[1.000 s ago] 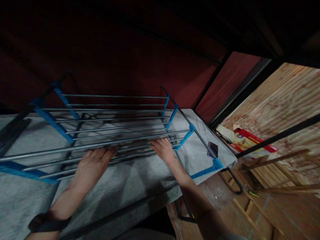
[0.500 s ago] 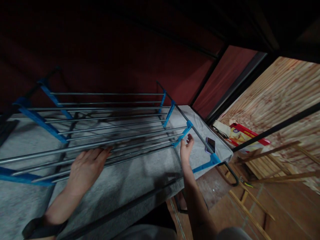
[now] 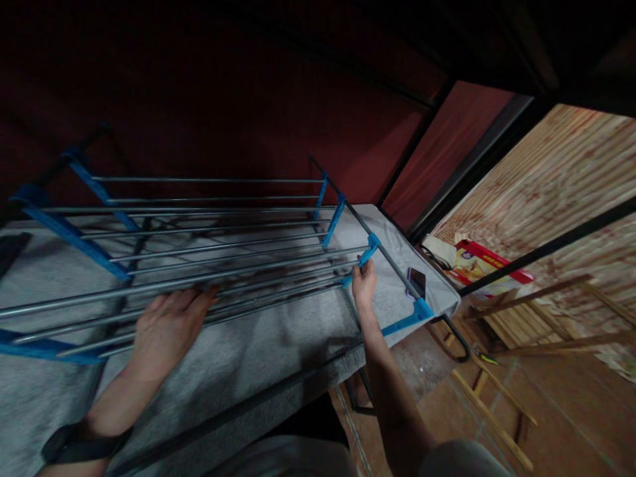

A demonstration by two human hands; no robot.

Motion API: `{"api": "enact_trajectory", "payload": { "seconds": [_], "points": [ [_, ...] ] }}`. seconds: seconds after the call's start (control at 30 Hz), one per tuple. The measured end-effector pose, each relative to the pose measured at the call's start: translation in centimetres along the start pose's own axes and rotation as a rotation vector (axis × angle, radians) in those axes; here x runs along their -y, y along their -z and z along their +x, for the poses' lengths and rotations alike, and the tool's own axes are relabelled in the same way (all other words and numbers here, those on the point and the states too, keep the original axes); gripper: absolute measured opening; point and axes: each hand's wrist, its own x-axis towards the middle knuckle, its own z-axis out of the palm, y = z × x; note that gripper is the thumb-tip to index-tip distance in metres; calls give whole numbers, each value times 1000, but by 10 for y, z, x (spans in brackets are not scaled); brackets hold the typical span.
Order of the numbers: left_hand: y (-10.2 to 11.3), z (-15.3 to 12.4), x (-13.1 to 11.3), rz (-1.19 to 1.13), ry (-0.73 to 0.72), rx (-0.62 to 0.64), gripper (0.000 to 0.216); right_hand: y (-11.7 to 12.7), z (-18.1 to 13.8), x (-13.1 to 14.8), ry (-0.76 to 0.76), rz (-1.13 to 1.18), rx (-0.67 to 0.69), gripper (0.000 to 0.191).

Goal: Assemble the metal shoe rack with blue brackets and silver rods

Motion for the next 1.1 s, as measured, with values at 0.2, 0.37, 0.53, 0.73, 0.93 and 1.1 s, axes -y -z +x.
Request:
{"api": "enact_trajectory", "payload": {
  "seconds": [0.2, 0.37, 0.53, 0.73, 0.93, 1.1],
  "points": [
    [9, 2, 1, 153, -122, -15, 32, -4, -5, 2, 16, -27, -19, 34],
    [10, 2, 2, 155, -131, -22, 35, -5, -6, 3, 17, -35, -15, 31],
    [13, 2, 3, 172, -102, 11, 36, -6, -9, 4, 15, -18, -21, 32],
    [10, -1, 5, 173, -135, 49, 39, -6, -13, 6, 9, 18, -15, 37],
    [12, -2, 6, 157, -135, 90, 39, -6, -14, 10, -12, 76, -31, 35],
    [13, -3, 7, 145, -97, 158, 38, -3, -4, 8, -113, 299, -2, 32]
  ]
}}
